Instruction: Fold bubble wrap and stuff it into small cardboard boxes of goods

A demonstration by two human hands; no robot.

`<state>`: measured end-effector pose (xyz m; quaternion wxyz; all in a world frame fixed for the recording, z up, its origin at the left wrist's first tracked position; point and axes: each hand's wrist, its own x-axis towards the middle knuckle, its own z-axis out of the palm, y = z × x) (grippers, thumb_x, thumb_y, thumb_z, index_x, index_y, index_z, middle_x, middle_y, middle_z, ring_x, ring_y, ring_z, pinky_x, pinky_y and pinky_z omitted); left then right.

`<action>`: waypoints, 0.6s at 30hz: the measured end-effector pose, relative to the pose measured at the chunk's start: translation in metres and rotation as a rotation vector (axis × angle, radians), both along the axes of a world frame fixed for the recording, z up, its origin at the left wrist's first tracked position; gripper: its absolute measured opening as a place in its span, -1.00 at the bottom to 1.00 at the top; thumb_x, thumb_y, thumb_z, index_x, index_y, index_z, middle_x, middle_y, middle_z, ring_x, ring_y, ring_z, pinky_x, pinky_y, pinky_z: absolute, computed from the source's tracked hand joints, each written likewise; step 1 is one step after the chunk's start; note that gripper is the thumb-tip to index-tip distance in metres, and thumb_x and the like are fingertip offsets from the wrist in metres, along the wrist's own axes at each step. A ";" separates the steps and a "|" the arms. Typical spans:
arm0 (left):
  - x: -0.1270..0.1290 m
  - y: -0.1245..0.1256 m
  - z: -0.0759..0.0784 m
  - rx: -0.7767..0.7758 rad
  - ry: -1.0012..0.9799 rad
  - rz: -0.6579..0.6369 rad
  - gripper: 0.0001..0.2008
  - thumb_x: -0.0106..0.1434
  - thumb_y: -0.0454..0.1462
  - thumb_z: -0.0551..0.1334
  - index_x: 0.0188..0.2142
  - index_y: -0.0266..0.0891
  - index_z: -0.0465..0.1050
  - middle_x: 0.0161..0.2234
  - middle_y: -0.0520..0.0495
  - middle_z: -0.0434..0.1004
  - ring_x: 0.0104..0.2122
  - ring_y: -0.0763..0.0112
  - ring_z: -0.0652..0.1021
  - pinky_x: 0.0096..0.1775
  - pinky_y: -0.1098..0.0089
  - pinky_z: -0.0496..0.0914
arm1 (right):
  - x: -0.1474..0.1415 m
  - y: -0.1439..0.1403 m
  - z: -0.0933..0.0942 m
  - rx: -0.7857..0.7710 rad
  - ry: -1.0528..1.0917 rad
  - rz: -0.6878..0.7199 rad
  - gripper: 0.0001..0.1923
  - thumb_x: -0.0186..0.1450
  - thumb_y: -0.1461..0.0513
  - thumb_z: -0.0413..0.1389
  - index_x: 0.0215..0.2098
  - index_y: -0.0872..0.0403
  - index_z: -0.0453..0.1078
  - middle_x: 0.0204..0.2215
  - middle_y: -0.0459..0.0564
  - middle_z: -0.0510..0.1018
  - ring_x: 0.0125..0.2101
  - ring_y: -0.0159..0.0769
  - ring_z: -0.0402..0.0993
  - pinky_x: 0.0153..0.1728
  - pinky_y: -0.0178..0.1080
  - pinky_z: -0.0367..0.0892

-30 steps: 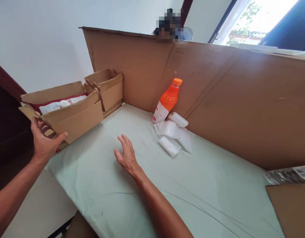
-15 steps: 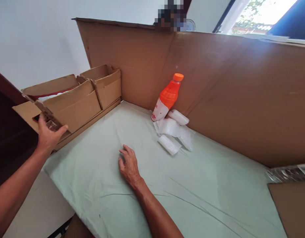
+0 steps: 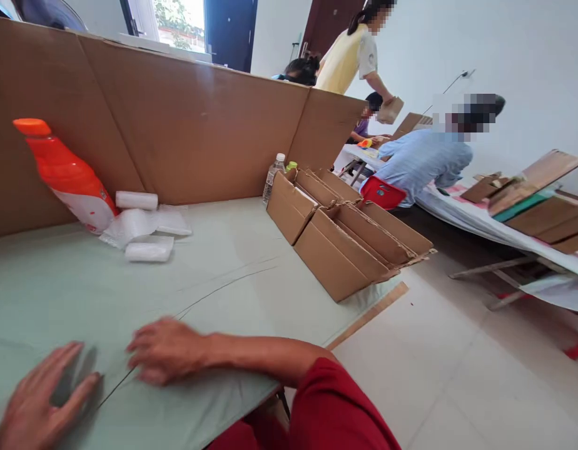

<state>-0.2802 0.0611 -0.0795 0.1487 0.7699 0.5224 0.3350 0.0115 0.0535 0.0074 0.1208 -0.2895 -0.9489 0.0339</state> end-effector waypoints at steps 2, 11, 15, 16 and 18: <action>0.034 -0.008 0.003 0.113 0.122 -0.132 -0.56 0.26 -0.09 0.24 0.13 -0.02 0.43 0.17 -0.21 0.50 0.21 -0.18 0.43 0.23 -0.21 0.25 | 0.069 0.010 0.026 0.036 0.082 -0.314 -0.79 0.38 0.15 0.17 -0.07 0.03 0.53 0.08 0.03 0.58 0.16 -0.21 0.40 0.13 -0.14 0.29; 0.144 -0.105 0.021 0.033 0.073 -0.689 -0.56 0.21 -0.13 0.28 0.09 -0.04 0.48 0.23 -0.12 0.49 0.34 0.02 0.31 0.32 -0.04 0.20 | 0.299 0.082 0.148 0.256 -0.366 -1.502 -0.55 0.31 0.20 0.18 0.08 0.35 0.37 -0.01 0.46 0.52 0.05 0.18 0.39 -0.03 0.01 0.16; 0.144 -0.115 0.036 -0.250 -0.062 -0.709 -0.54 0.26 -0.08 0.27 0.14 -0.05 0.47 0.09 -0.16 0.61 0.24 0.06 0.46 0.28 -0.01 0.29 | 0.308 0.095 0.156 0.013 -0.447 -1.505 -0.71 0.36 0.24 0.12 -0.05 0.30 0.49 -0.22 0.39 0.60 -0.19 0.01 0.48 -0.19 -0.09 0.10; 0.141 -0.113 0.044 -0.305 -0.090 -0.673 -0.55 0.28 -0.11 0.26 0.15 -0.06 0.47 0.07 -0.17 0.61 0.19 0.10 0.51 0.24 0.06 0.36 | 0.304 0.095 0.156 0.008 -0.450 -1.467 -0.74 0.37 0.25 0.10 -0.08 0.28 0.50 -0.25 0.36 0.61 -0.22 -0.03 0.48 -0.21 -0.10 0.08; 0.131 -0.105 0.063 -0.386 -0.133 -0.568 -0.58 0.30 -0.15 0.24 0.14 -0.06 0.50 0.05 -0.17 0.63 0.08 0.18 0.60 0.12 0.23 0.49 | 0.291 0.092 0.155 0.044 -0.452 -1.395 -0.76 0.37 0.24 0.10 -0.10 0.22 0.52 -0.28 0.30 0.61 -0.24 -0.06 0.47 -0.20 -0.10 0.08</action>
